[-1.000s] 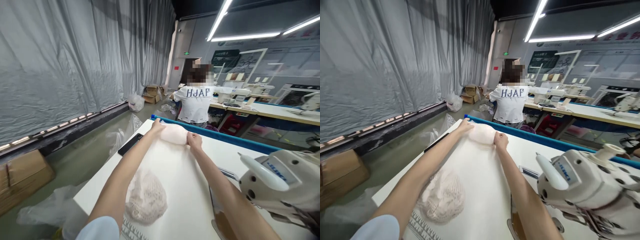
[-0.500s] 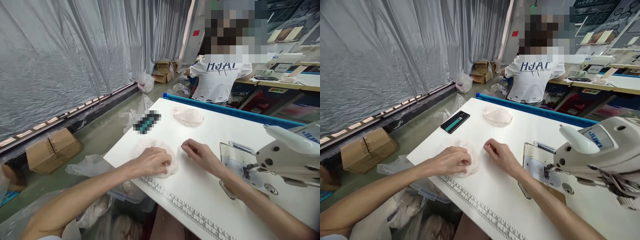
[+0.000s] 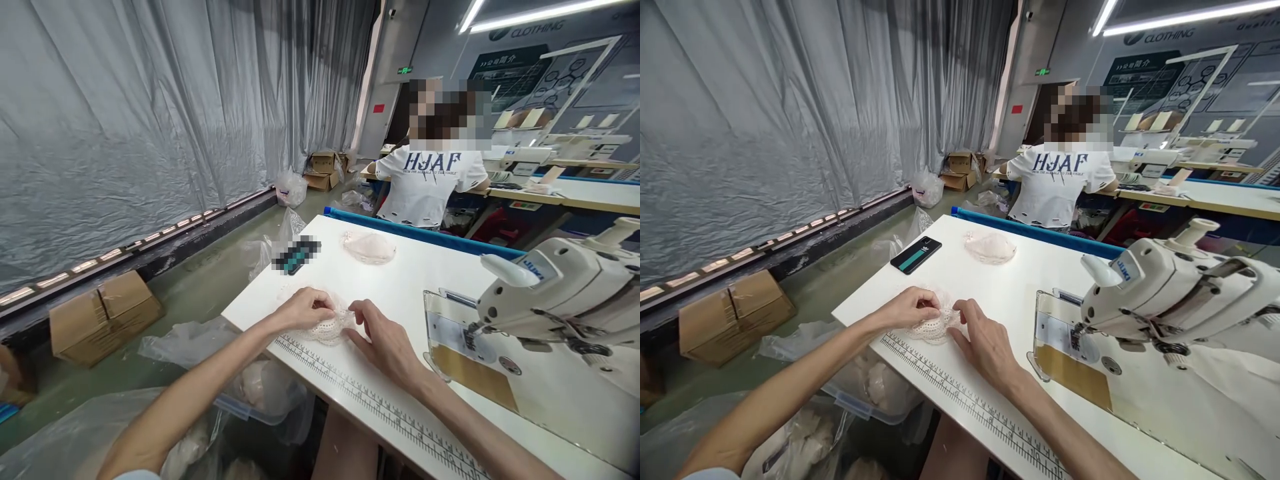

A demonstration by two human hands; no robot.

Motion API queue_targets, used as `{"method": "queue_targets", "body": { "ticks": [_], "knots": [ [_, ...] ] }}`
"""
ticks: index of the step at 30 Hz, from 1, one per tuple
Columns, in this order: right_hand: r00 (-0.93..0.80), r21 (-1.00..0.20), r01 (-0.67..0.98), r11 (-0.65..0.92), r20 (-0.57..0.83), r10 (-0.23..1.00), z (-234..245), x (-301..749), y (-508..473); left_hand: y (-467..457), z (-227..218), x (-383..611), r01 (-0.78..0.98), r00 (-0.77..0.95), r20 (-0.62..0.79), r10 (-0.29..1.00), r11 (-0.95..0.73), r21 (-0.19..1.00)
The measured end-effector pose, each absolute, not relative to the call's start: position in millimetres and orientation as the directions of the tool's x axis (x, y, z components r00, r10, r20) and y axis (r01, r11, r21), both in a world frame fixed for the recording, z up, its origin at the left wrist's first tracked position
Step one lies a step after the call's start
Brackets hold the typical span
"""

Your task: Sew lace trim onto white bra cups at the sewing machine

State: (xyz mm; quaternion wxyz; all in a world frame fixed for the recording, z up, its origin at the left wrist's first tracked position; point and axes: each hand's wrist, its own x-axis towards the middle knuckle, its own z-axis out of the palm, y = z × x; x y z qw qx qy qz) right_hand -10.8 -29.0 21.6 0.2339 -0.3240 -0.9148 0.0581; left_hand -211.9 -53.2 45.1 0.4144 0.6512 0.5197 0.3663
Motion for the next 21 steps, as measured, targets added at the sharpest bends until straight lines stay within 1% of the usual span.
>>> {"method": "queue_targets", "body": {
  "ticks": [6,9,11,13,16,19,21],
  "knots": [
    [-0.636,-0.127,0.594,0.794,0.530,0.561,20.8,-28.9,-28.7,-53.4,45.8,-218.5,0.208,0.171,-0.020,0.985,-0.016,0.978],
    [-0.643,-0.051,0.601,0.797,0.561,0.521,25.5,-42.1,-24.8,-56.0,50.1,-222.8,0.067,0.139,-0.055,0.989,0.046,0.997],
    [-0.639,-0.058,0.579,0.813,0.586,0.498,29.4,-48.8,-22.4,-58.2,53.2,-225.9,-0.041,0.102,-0.065,0.993,0.069,0.997],
    [-0.605,-0.162,0.523,0.836,0.621,0.499,33.6,-52.2,-21.0,-60.4,55.5,-228.6,-0.130,0.062,-0.066,0.996,0.074,0.989],
    [-0.510,-0.403,0.391,0.827,0.654,0.559,41.7,-50.0,-21.7,-62.7,57.7,-231.4,-0.259,0.026,-0.077,0.997,0.081,0.962],
    [-0.421,-0.599,0.261,0.757,0.635,0.647,53.4,-39.6,-26.7,-64.2,60.8,-232.0,-0.409,-0.014,-0.075,0.997,0.063,0.911],
    [-0.360,-0.679,0.222,0.700,0.610,0.706,61.1,-27.1,-32.9,-65.5,64.1,-230.5,-0.495,-0.049,-0.056,0.997,0.025,0.869]
  ]
}}
